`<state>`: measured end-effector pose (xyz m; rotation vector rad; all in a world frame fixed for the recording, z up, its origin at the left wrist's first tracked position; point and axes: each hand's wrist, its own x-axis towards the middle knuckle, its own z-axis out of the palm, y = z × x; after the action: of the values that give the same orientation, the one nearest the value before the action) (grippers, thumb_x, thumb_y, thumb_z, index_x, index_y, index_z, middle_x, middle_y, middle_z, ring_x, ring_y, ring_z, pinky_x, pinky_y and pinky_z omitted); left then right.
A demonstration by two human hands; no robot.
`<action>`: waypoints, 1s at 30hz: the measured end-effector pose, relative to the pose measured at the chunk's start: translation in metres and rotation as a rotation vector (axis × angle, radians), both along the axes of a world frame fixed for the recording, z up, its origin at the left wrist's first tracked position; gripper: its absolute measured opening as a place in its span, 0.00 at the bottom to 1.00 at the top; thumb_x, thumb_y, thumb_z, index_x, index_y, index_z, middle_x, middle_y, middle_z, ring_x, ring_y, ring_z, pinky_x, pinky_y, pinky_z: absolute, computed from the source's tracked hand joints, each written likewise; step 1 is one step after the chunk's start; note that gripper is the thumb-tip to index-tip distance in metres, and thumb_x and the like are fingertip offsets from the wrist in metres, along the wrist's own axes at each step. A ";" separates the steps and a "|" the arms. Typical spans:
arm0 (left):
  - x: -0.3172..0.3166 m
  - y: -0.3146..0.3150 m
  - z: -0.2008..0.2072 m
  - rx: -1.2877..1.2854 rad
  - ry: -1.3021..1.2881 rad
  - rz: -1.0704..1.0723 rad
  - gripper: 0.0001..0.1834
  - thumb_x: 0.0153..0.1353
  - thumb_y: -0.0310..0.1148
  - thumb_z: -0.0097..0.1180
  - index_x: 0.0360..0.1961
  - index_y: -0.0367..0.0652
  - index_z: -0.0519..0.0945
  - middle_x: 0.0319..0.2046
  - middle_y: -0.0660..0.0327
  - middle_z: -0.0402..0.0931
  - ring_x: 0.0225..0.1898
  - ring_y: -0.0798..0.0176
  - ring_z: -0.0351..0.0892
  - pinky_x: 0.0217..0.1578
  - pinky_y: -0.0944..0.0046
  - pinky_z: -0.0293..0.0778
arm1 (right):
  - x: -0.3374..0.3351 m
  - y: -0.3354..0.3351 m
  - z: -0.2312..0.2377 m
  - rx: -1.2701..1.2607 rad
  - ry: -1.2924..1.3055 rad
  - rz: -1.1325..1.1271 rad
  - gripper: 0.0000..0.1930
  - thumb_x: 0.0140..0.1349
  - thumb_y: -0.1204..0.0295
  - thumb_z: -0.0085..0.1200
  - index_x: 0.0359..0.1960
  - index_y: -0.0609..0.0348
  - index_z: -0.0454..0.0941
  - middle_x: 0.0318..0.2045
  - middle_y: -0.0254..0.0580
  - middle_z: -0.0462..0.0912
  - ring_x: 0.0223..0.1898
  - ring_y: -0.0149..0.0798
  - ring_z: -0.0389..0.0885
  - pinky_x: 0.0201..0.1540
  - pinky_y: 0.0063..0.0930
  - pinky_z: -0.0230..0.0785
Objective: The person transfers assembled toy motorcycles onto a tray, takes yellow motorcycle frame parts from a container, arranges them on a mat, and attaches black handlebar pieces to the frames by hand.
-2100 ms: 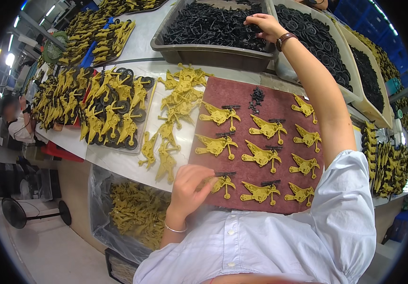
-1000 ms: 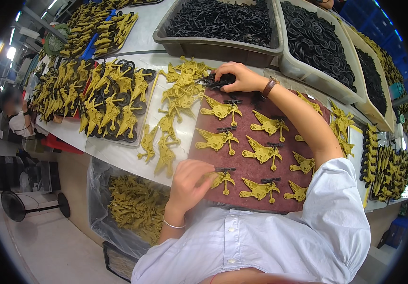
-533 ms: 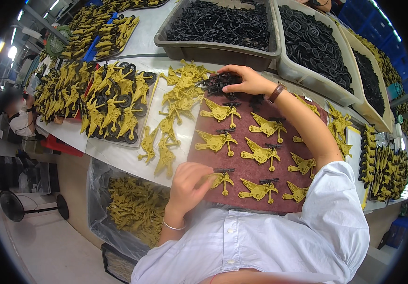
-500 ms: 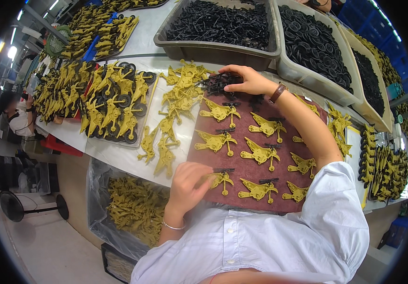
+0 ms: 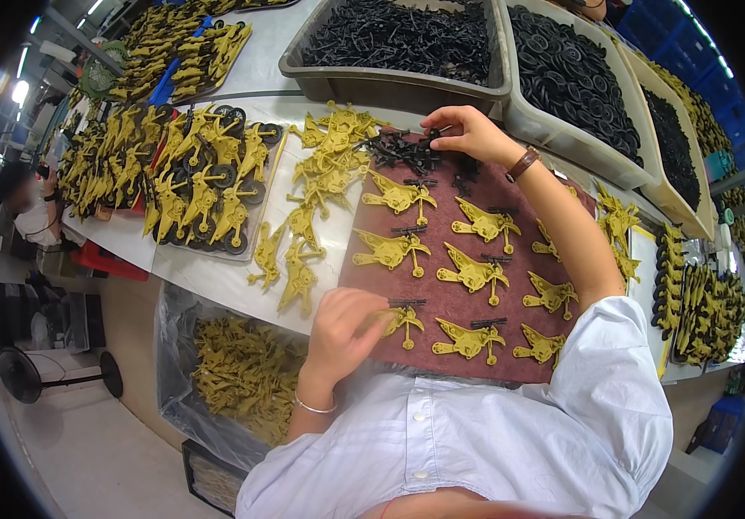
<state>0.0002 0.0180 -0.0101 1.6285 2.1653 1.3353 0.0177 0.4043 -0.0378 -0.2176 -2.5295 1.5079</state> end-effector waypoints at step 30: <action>0.014 0.015 0.019 0.049 0.015 0.046 0.08 0.49 0.23 0.67 0.32 0.39 0.82 0.32 0.58 0.83 0.37 0.55 0.81 0.44 0.59 0.73 | 0.019 -0.037 0.011 -0.983 0.255 -0.274 0.12 0.61 0.74 0.62 0.46 0.61 0.79 0.43 0.37 0.81 0.46 0.29 0.78 0.52 0.25 0.73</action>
<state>0.0147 0.0333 0.0092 1.6204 2.2085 1.4035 0.0372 0.3670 -0.0270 -0.4359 -1.3230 2.3164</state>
